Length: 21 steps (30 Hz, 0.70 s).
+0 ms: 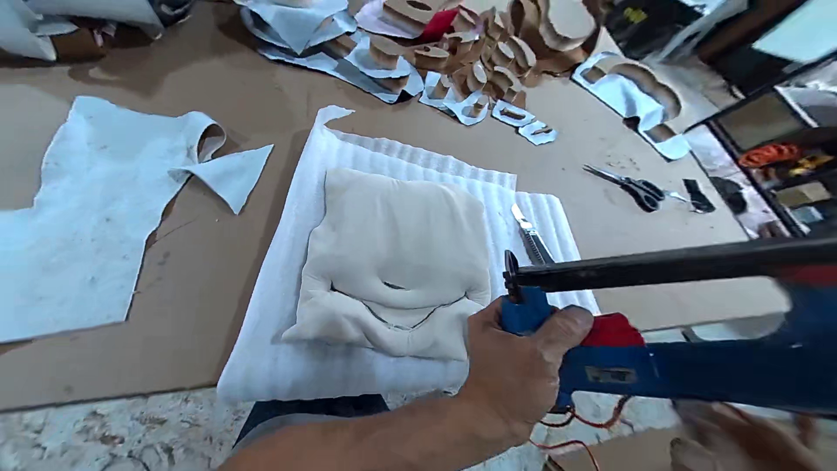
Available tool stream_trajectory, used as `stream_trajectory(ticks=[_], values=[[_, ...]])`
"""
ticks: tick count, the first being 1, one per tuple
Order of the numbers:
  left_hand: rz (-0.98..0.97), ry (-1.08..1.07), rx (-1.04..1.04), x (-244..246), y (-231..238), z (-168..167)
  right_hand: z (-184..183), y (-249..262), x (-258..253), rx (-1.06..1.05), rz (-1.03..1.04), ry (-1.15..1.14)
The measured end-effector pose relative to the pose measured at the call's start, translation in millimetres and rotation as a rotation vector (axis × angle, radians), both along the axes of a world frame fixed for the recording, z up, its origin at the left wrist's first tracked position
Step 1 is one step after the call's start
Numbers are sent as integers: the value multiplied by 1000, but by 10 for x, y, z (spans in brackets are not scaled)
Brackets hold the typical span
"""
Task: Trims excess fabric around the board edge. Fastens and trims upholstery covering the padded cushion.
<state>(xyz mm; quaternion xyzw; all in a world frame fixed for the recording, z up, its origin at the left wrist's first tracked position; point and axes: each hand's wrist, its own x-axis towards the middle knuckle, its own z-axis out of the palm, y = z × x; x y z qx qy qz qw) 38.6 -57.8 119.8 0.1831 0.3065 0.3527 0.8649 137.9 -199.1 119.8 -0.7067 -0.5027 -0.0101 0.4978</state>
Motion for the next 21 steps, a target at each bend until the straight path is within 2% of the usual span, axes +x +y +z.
stream_trajectory(ticks=[2,3,5,6,9,10,12,16,18,21], values=[[83,-43,55,89,-96,-34,-192,294,-164,142,83,622],[99,-64,150,115,-138,-63,-197,482,-238,210,81,794],[52,8,512,-2,-125,-143,-154,739,-291,317,25,958],[-19,159,773,-179,-43,-204,-163,774,-244,334,32,1002],[-71,803,1589,-974,523,-586,-360,794,93,317,183,944],[-98,942,1794,-1246,821,-737,-440,832,194,289,247,886],[-267,1019,2084,-1635,1421,-979,-556,969,303,182,359,777],[-645,846,2355,-1724,2050,-1178,-725,1324,141,13,460,654],[-684,832,2381,-1675,2140,-1272,-811,1477,50,-44,530,595],[-671,834,2308,-1667,2134,-1383,-898,1631,25,-123,582,465]])
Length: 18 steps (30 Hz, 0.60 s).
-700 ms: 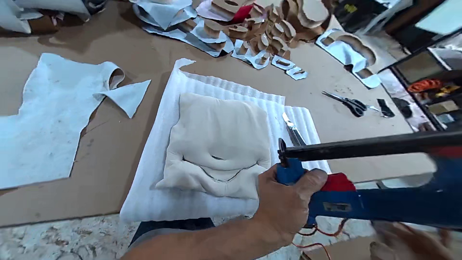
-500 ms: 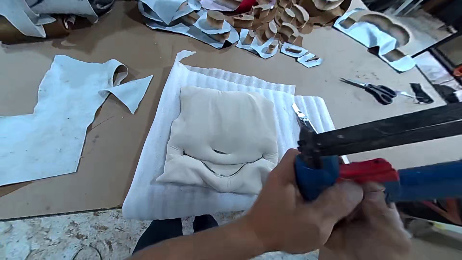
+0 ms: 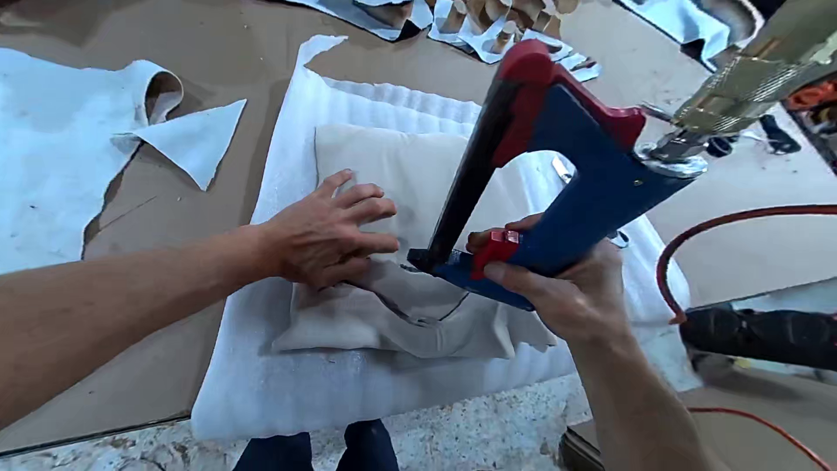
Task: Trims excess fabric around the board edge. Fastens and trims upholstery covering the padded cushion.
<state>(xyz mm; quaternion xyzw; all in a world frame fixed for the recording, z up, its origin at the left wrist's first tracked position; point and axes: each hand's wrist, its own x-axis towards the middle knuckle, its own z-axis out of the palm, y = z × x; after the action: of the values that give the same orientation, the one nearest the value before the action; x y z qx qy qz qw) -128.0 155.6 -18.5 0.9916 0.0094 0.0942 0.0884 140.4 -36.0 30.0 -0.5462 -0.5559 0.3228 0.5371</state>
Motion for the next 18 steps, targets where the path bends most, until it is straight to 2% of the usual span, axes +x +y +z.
stream_trajectory(ticks=[4,9,18], values=[[31,-83,-61,5,-17,-116,-35,110,56,21,55,-134],[63,-102,-92,16,-54,-96,-74,196,90,16,126,-301],[82,-169,-123,22,-117,-76,-155,381,132,62,318,-274]])
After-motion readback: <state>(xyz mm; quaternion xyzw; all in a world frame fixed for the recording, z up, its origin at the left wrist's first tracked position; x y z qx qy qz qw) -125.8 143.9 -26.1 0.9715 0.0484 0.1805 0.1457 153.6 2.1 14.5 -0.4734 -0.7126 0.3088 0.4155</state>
